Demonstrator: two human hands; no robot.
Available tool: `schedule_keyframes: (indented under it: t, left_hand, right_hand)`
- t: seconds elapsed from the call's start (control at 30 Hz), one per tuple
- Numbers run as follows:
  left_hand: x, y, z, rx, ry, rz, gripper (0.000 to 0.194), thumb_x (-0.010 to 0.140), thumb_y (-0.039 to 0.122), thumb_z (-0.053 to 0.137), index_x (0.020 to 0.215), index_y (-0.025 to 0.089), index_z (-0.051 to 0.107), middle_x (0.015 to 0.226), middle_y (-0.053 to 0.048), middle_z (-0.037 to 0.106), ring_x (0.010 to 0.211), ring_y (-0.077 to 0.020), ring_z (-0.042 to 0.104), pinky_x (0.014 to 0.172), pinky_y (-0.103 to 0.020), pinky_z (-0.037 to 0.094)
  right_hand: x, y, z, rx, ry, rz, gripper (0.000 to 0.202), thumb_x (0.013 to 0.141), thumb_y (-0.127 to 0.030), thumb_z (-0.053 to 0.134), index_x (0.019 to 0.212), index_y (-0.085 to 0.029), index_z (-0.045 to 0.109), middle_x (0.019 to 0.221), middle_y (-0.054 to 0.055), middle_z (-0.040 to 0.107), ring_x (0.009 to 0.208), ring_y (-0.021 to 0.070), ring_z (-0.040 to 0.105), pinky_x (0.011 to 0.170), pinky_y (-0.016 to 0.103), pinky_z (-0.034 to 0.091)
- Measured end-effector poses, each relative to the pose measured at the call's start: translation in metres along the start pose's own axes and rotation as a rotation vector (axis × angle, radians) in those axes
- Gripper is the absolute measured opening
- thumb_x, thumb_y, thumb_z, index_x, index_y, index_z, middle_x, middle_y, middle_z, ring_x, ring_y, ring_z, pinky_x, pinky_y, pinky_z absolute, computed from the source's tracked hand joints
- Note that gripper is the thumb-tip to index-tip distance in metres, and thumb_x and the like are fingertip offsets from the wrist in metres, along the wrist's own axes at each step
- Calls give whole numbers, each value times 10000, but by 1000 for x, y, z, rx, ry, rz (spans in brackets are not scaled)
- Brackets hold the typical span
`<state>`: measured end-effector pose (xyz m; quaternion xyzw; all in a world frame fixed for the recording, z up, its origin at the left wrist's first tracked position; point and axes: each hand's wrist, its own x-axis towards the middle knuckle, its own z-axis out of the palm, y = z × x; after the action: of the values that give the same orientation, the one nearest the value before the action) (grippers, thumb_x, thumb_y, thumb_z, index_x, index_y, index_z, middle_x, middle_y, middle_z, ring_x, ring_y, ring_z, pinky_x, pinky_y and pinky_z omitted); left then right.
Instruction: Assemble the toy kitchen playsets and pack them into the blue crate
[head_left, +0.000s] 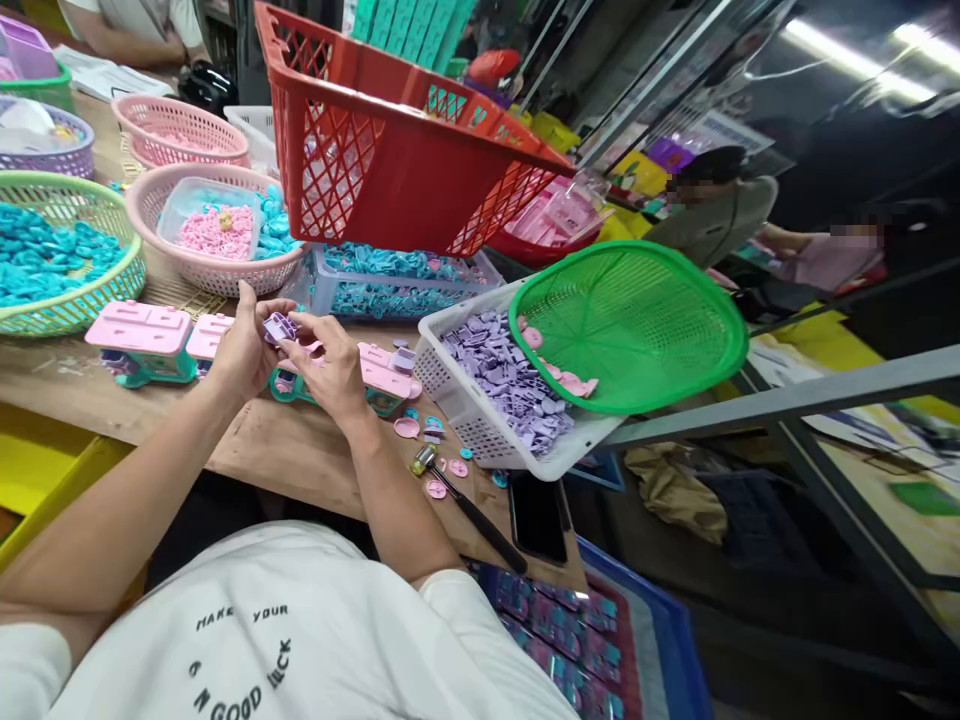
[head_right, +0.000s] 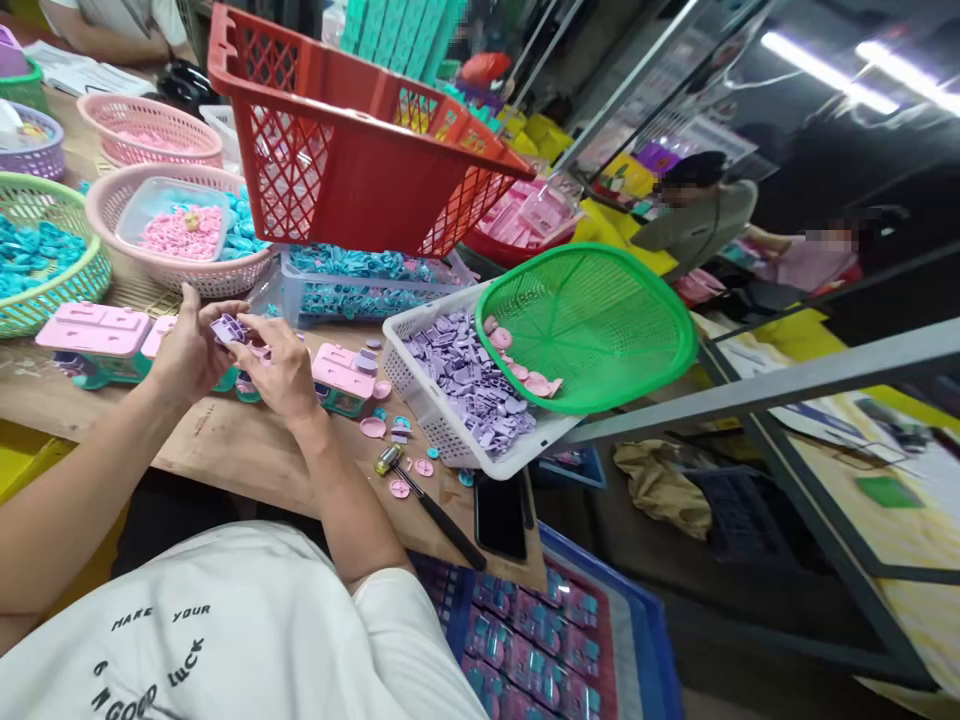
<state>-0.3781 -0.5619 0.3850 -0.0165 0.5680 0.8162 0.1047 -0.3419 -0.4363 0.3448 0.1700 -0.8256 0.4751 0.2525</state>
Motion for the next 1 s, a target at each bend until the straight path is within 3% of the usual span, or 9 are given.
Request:
schedule_keyframes:
  t: [0.1,0.23,0.4,0.53,0.67,0.8,1.0]
  left_hand:
    - [-10,4,-10,-88,0,-49,581,1018,680,479,916,132,643,750,-62,648,684,-159,656,519,-206,459]
    - [-11,3,-24,-48,-10,-15,328,1015,435,605,925,125,662,861,-65,698,717,-129,647,549,-182,469]
    - [-5,9,-41,71,-116,51,469,863,596,730,956,137,695,848,-48,661,695,-124,586,550,-183,439]
    - [2,19,-61,427,-155,172,585,718,657,802,1004,151,733,799,-21,622,671,-124,529,576,-202,415]
    - [18,25,-80,926,-36,352,551,745,623,746,1017,147,798,862,-70,702,728,-171,568,665,-261,431]
    - [40,33,-84,1233,-50,234,501,748,591,732,962,152,841,767,-87,697,696,-205,576,671,-305,413]
    - [55,47,-85,1229,-162,17,446,708,511,724,910,127,831,610,-55,583,563,-162,439,556,-309,327]
  right_hand:
    - [8,4,12,125,-18,92,346,1027,-509,577,1155,-214,703,1090,54,733,921,158,700,830,273,579]
    - [13,4,22,178,-59,69,307,980,-473,659,1149,-222,709,1125,68,719,980,174,690,896,295,571]
    - [28,8,27,244,-128,116,238,983,-382,645,1139,-212,703,1063,46,733,909,157,691,856,274,564]
    - [48,16,30,311,-171,274,202,1008,-343,588,1073,-181,690,988,19,754,882,138,698,820,238,545]
    - [63,17,34,95,-303,339,123,972,-247,631,947,-161,716,903,2,749,848,136,677,817,237,497]
    - [71,13,33,-189,-415,316,143,958,-234,657,883,-154,750,839,7,727,831,149,636,791,253,432]
    - [78,10,24,-243,-532,270,168,969,-239,637,926,-165,782,808,-11,713,784,135,598,742,240,382]
